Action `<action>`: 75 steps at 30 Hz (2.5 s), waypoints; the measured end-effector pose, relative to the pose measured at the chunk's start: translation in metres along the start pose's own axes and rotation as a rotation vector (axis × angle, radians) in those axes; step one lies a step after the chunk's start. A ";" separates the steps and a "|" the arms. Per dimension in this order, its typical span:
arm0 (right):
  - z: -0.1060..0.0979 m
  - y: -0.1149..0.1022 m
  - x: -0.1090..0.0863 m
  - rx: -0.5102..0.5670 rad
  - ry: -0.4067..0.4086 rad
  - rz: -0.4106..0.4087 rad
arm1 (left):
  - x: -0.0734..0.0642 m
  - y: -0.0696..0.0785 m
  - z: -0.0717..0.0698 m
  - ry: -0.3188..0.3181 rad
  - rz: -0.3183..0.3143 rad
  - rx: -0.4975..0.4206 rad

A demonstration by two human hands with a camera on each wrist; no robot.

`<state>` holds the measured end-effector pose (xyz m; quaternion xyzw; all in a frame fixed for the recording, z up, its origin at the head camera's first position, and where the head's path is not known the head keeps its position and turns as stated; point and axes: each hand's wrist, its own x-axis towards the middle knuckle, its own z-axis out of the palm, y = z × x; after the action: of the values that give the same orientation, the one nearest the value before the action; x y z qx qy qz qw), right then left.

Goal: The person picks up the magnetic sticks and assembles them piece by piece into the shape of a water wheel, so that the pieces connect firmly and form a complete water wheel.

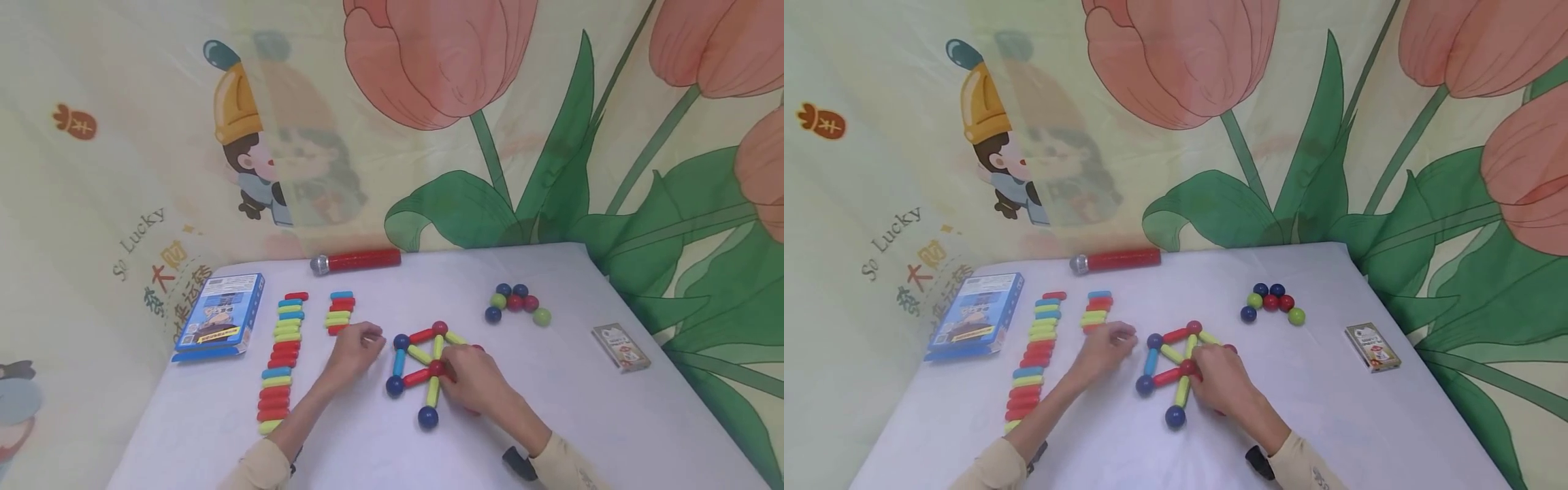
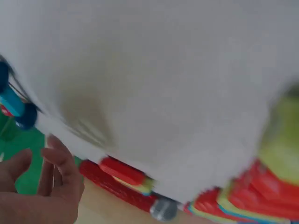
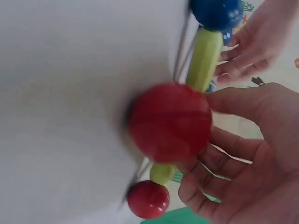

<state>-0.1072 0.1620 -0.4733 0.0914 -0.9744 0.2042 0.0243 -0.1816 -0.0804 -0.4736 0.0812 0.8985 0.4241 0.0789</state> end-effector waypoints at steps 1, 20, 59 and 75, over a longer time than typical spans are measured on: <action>-0.001 -0.001 0.002 0.000 -0.006 -0.012 | 0.004 -0.004 -0.007 0.041 0.049 0.109; -0.014 0.018 0.009 -0.021 -0.119 -0.194 | 0.001 -0.032 -0.020 0.237 0.377 0.965; -0.009 0.013 0.008 -0.021 -0.090 -0.182 | -0.077 0.021 0.037 -0.121 -0.346 -0.270; -0.007 0.006 0.005 -0.013 -0.081 -0.067 | -0.062 0.021 0.035 -0.081 -0.419 -0.381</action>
<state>-0.1133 0.1691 -0.4686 0.1322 -0.9722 0.1933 -0.0077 -0.1119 -0.0542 -0.4749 -0.1055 0.7960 0.5560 0.2145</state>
